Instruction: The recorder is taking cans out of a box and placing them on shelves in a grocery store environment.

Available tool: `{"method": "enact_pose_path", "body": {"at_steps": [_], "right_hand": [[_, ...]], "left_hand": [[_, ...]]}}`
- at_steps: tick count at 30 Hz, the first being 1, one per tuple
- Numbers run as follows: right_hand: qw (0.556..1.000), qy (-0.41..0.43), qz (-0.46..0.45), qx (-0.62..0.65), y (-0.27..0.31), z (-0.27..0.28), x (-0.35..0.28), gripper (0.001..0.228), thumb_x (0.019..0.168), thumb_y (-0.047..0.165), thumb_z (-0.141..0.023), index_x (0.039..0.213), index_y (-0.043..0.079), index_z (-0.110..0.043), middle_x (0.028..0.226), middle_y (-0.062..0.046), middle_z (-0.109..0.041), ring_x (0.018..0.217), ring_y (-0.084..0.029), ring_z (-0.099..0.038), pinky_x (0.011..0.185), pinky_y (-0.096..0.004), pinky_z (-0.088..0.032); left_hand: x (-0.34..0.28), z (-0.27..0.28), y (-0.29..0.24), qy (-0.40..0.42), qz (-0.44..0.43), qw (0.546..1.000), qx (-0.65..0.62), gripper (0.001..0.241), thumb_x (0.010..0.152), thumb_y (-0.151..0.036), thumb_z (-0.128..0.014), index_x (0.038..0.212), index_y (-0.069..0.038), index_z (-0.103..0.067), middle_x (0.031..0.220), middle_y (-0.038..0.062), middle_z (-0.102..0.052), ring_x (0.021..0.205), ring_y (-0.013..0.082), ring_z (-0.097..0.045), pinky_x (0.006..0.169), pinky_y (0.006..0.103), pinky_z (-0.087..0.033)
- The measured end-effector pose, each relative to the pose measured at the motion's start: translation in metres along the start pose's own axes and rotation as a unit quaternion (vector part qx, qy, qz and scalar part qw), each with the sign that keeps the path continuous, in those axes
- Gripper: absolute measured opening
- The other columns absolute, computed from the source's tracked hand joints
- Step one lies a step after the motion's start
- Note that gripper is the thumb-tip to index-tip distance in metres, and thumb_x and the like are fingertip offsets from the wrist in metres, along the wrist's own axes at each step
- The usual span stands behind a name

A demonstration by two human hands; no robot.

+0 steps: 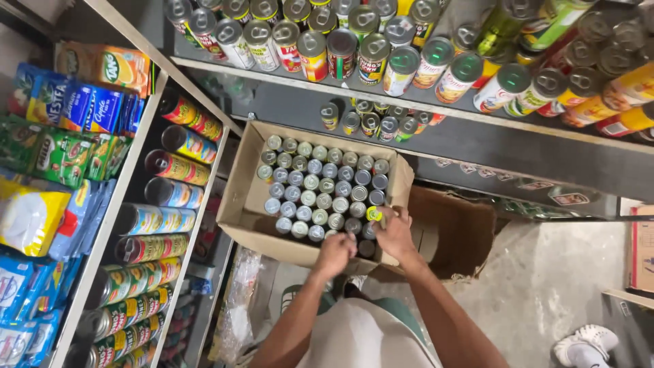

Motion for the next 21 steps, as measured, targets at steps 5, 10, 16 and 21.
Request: {"method": "enact_pose_path", "body": {"at_steps": [5, 10, 16, 21], "right_hand": [[0.979, 0.024, -0.099, 0.177, -0.02, -0.017, -0.02, 0.041, 0.089, 0.029, -0.074, 0.126, 0.012, -0.069, 0.11, -0.016, -0.072, 0.09, -0.026, -0.072, 0.083, -0.039, -0.057], [0.809, 0.066, -0.258, 0.524, -0.027, -0.05, -0.065, 0.032, 0.099, 0.016, -0.064, 0.127, 0.002, -0.069, 0.104, -0.012, -0.064, 0.08, -0.02, -0.055, 0.068, -0.039, -0.044], [0.676, 0.09, -0.272, 0.679, 0.046, -0.016, -0.088, 0.043, 0.106, 0.034, -0.043, 0.125, 0.001, -0.062, 0.111, -0.01, -0.069, 0.095, -0.023, -0.065, 0.09, -0.04, -0.054], [0.7, 0.11, -0.225, 0.669, 0.052, 0.0, -0.091, 0.054, 0.107, 0.041, -0.036, 0.132, -0.001, -0.06, 0.111, -0.01, -0.068, 0.1, -0.022, -0.065, 0.092, -0.04, -0.056]], "left_hand": [[-0.059, -0.028, -0.121, -0.022, -0.141, 0.978, 0.155, 0.086, 0.076, -0.006, -0.068, 0.154, -0.009, -0.031, 0.125, 0.021, -0.059, 0.113, 0.0368, -0.06, 0.094, 0.0463, -0.049], [-0.101, -0.048, -0.169, 0.062, -0.036, 0.978, 0.194, 0.099, 0.08, -0.011, -0.069, 0.163, -0.018, -0.015, 0.144, 0.021, -0.044, 0.125, 0.0402, -0.053, 0.099, 0.0449, -0.047], [-0.124, -0.058, -0.16, 0.016, -0.225, 0.96, 0.169, 0.065, 0.108, -0.031, -0.044, 0.165, -0.005, -0.026, 0.158, 0.026, -0.036, 0.143, 0.0453, -0.038, 0.118, 0.0508, -0.032], [-0.144, -0.061, -0.183, -0.009, -0.264, 0.941, 0.21, 0.065, 0.11, -0.038, -0.04, 0.165, -0.005, -0.027, 0.165, 0.025, -0.03, 0.15, 0.0468, -0.029, 0.122, 0.0547, -0.023]]}}
Point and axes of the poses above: each hand's wrist, its own x-axis towards the middle knuckle, its own z-axis out of the back of the hand, y = z × x, the point moved 8 cm from there along x, towards the middle knuckle
